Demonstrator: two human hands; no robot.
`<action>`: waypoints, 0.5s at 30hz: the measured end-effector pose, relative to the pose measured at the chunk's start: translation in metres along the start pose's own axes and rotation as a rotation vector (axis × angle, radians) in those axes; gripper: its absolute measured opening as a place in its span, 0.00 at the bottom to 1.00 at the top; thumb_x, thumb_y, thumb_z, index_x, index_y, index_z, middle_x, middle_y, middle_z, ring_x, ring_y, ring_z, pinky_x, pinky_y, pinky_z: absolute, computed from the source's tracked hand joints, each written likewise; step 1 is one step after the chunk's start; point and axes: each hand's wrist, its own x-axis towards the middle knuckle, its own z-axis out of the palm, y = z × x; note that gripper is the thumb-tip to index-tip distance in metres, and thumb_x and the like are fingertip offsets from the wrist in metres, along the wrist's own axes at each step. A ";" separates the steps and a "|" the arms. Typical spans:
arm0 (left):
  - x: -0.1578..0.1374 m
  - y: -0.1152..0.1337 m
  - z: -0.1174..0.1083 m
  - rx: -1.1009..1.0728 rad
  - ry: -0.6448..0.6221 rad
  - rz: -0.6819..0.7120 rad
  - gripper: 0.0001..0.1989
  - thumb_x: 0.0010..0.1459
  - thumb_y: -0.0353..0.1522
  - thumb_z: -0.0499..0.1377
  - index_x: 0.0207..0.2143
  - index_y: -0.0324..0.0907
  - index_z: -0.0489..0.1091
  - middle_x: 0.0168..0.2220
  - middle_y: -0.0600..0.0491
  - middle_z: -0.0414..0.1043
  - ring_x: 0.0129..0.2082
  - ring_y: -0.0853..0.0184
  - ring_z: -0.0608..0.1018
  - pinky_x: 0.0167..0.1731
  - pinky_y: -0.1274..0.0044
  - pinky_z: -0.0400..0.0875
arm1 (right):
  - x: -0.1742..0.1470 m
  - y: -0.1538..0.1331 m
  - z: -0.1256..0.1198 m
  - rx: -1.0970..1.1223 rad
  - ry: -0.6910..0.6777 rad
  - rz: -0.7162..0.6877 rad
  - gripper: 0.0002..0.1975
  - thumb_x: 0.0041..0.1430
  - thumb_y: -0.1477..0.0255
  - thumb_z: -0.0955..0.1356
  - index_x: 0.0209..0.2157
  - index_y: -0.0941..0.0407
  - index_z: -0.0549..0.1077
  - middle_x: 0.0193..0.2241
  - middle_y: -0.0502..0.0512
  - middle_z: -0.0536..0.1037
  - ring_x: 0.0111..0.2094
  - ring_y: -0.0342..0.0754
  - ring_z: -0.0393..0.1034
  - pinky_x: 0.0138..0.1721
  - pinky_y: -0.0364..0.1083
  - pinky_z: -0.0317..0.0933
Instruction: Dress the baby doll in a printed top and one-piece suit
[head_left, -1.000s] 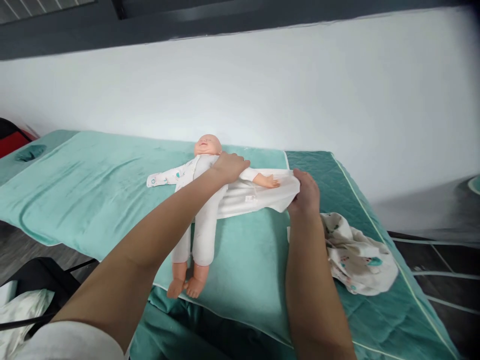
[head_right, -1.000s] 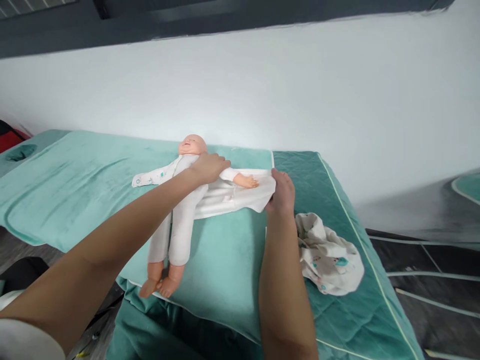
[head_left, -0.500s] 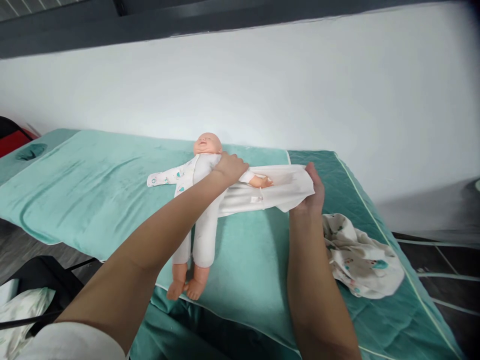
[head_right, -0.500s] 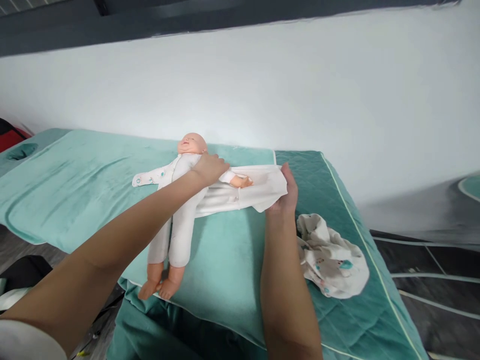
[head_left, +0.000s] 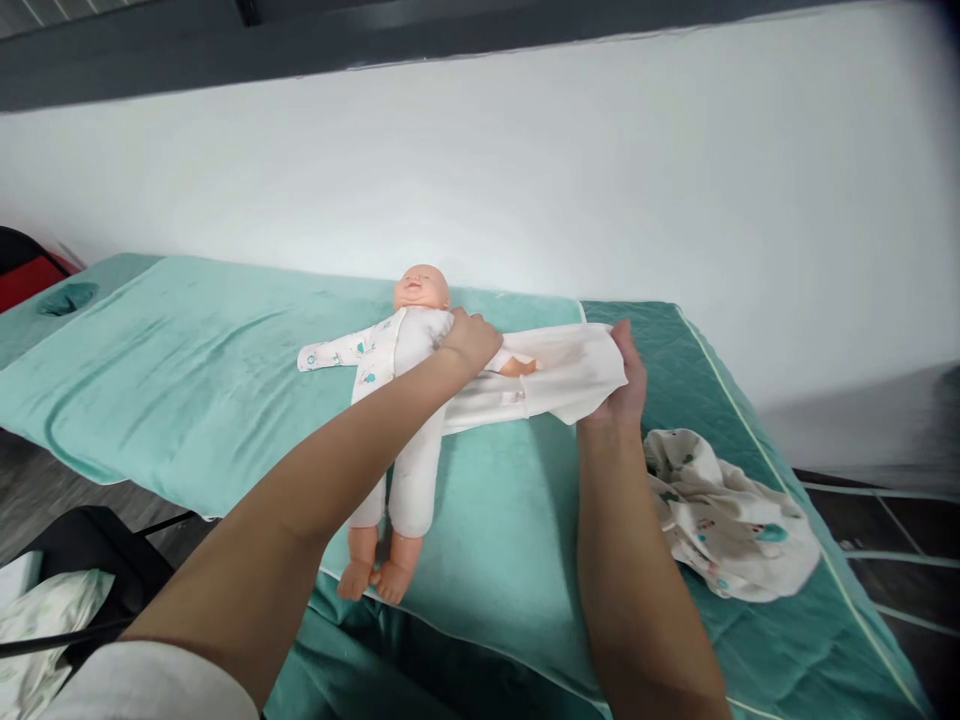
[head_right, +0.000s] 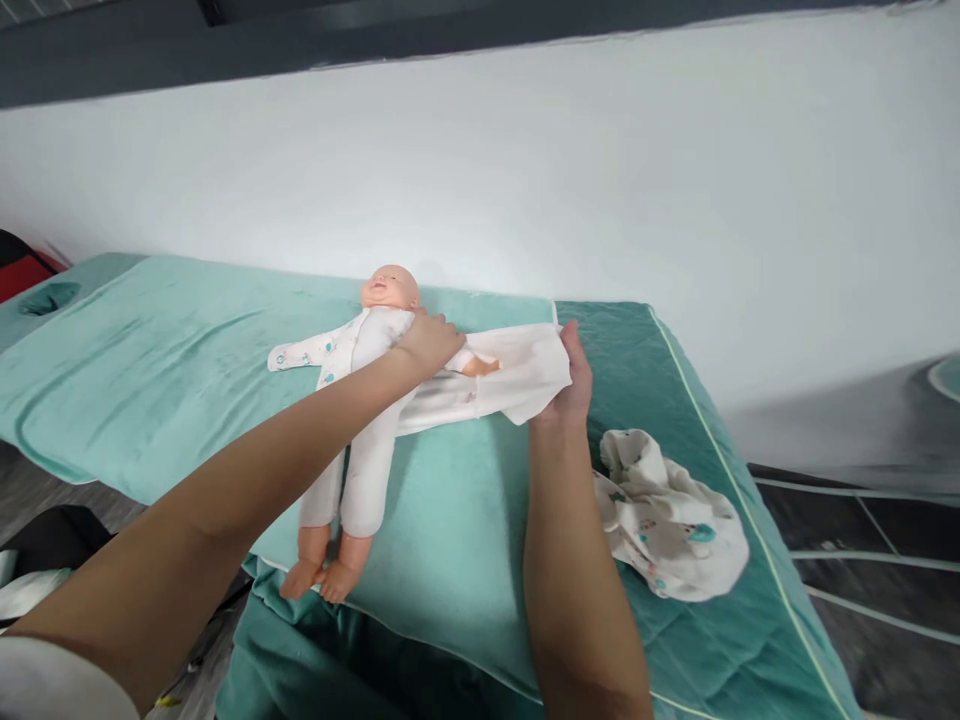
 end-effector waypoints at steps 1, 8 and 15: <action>0.000 0.001 0.001 0.006 -0.002 0.001 0.22 0.64 0.21 0.53 0.55 0.41 0.77 0.56 0.39 0.77 0.57 0.50 0.74 0.58 0.53 0.61 | -0.001 -0.001 0.002 0.020 -0.017 0.017 0.20 0.52 0.46 0.71 0.32 0.48 0.72 0.34 0.59 0.81 0.55 0.67 0.74 0.52 0.64 0.71; 0.005 0.001 0.010 -0.041 0.028 0.000 0.23 0.64 0.23 0.55 0.60 0.39 0.72 0.59 0.38 0.74 0.60 0.50 0.72 0.59 0.55 0.63 | -0.015 0.002 0.022 0.015 -0.259 0.098 0.33 0.62 0.39 0.59 0.47 0.52 0.74 0.47 0.62 0.82 0.60 0.64 0.71 0.59 0.65 0.68; 0.005 -0.027 0.010 -0.302 0.068 -0.071 0.22 0.61 0.28 0.60 0.57 0.37 0.72 0.58 0.37 0.73 0.59 0.49 0.74 0.57 0.63 0.68 | -0.029 0.026 0.040 -0.131 -0.267 -0.086 0.29 0.55 0.49 0.72 0.54 0.47 0.71 0.55 0.55 0.79 0.63 0.62 0.70 0.63 0.61 0.66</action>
